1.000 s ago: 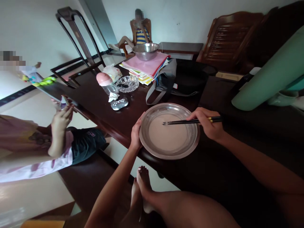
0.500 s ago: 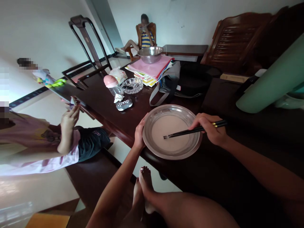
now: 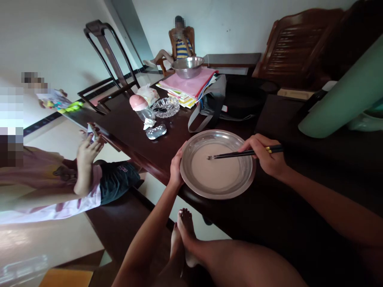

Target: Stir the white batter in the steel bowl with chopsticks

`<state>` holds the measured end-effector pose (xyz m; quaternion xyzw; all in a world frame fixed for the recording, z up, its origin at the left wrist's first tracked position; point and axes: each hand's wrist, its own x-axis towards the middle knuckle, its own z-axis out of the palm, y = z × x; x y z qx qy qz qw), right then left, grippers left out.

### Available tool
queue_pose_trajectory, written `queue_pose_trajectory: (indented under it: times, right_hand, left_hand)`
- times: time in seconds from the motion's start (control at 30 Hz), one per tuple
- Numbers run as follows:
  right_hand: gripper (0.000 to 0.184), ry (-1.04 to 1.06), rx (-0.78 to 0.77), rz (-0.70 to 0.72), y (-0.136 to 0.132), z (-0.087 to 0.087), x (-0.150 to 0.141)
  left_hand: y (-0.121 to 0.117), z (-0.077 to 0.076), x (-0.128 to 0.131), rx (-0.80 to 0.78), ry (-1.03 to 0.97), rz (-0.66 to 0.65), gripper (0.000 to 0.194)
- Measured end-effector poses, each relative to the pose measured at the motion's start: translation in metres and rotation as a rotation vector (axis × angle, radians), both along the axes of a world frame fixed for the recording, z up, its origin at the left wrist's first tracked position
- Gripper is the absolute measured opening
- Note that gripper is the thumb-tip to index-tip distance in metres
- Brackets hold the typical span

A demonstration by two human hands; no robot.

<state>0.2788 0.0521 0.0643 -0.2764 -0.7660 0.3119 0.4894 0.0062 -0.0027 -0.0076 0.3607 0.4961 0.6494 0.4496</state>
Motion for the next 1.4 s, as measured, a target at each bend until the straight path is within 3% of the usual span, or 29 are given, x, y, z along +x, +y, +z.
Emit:
queue_pose_trajectory:
  times: [0.1,0.2,0.37,0.53,0.7,0.87,1.03,1.1,1.2,1.4]
  right_hand:
    - [0.043,0.064,-0.048,0.023,-0.0015,0.0003,0.0002]
    - [0.041,-0.046,-0.029,0.096,-0.0023,0.0003,-0.0006]
    - [0.042,0.045,-0.062,-0.031,-0.0007,-0.0016,-0.0011]
    - [0.039,-0.052,-0.069,0.072,-0.0001,-0.0006,-0.0018]
    - [0.039,0.074,-0.051,-0.03,0.0008,0.0025,0.0004]
    - [0.037,-0.062,-0.013,0.089,-0.0002,0.0028,-0.0008]
    - [0.038,0.044,-0.043,-0.035,0.001,0.0008,-0.0002]
    - [0.038,0.083,-0.099,0.007,-0.0006,0.0001,-0.0004]
    - [0.036,-0.044,-0.094,0.082,-0.0025,0.0008,-0.0028]
    - [0.038,0.059,-0.121,-0.031,-0.0009,-0.0005,-0.0022]
  left_hand:
    - [-0.0001,0.0009,0.0001,-0.001,0.006,-0.004,0.058]
    - [-0.0002,0.0003,0.0001,0.01,0.0,0.003,0.055]
    - [-0.0007,0.0013,0.0006,0.01,0.02,0.007,0.055]
    - [-0.0004,0.0016,0.0007,0.001,-0.011,-0.002,0.056]
    - [-0.0003,0.0004,-0.0002,-0.008,0.015,0.005,0.056]
    - [-0.0005,0.0007,0.0,0.004,-0.024,-0.008,0.053]
    - [-0.0012,0.0021,0.0009,-0.01,-0.041,-0.009,0.054]
    - [-0.0013,0.0013,0.0005,-0.014,-0.041,-0.012,0.054]
    - [-0.0013,-0.0007,-0.0007,-0.014,-0.031,-0.008,0.055]
    - [-0.0011,-0.0023,-0.0013,-0.013,-0.036,-0.022,0.054]
